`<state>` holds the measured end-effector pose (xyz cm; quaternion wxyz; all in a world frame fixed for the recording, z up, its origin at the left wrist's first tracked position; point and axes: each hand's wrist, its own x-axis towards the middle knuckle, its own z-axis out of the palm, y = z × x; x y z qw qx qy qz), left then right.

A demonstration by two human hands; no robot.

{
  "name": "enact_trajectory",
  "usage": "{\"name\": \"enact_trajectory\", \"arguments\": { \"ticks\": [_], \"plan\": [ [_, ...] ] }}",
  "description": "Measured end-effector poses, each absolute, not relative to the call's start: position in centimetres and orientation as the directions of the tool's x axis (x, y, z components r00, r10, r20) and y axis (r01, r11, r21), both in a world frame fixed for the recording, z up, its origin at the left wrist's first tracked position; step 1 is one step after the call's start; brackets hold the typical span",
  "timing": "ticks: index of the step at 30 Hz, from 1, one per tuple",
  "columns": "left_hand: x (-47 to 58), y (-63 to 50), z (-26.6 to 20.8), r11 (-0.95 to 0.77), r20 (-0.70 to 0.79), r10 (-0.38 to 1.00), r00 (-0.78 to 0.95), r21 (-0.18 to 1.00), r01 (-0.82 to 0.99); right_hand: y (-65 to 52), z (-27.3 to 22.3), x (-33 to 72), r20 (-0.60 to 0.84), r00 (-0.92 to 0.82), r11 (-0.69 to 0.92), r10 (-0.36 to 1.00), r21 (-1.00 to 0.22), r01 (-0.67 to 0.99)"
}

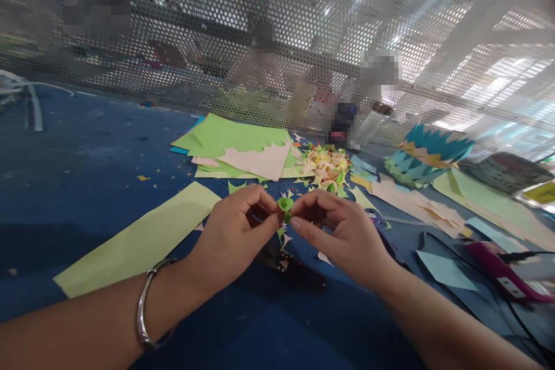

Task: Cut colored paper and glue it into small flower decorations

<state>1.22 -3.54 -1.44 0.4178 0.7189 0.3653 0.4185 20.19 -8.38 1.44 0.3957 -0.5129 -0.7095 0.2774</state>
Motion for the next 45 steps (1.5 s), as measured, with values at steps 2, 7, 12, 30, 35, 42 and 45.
{"name": "enact_trajectory", "arguments": {
  "ticks": [2, 7, 12, 30, 35, 42, 45],
  "plan": [
    [1.2, -3.5, -1.5, -0.306, 0.249, 0.889, 0.385, 0.948, 0.091, -8.4, 1.4, 20.4, 0.296, -0.141, 0.326, 0.945, -0.8, 0.503],
    [1.2, -3.2, -1.3, -0.08, 0.116, 0.928, 0.355, 0.99, -0.114, -8.4, 1.2, 20.5, 0.348, -0.078, 0.332, 0.934, -0.768, 0.547],
    [1.3, -3.4, -0.8, -0.013, 0.072, 0.949, 0.308, 0.982, -0.188, -8.3, 0.6, 20.2, 0.452, -0.087, 0.392, 0.888, -0.643, 0.658],
    [1.2, -3.3, -0.4, 0.236, -0.035, 0.909, 0.414, 0.863, -0.446, -7.9, -0.2, 19.7, 0.311, -0.166, 0.347, 0.936, -0.728, 0.591],
    [1.2, -3.2, 0.0, 0.347, -0.131, 0.895, 0.426, 0.805, -0.481, -8.0, -0.1, 19.8, 0.317, -0.227, 0.384, 0.921, -0.637, 0.669],
    [0.8, -2.7, 0.0, 0.149, -0.024, 0.963, 0.268, 0.879, -0.454, -8.0, -0.6, 19.5, 0.247, -0.307, 0.394, 0.919, -0.569, 0.722],
    [0.9, -2.7, -0.4, 0.018, 0.047, 0.979, 0.198, 0.949, -0.315, -7.9, -0.5, 19.4, 0.264, -0.24, 0.355, 0.934, -0.628, 0.692]
  ]
}}
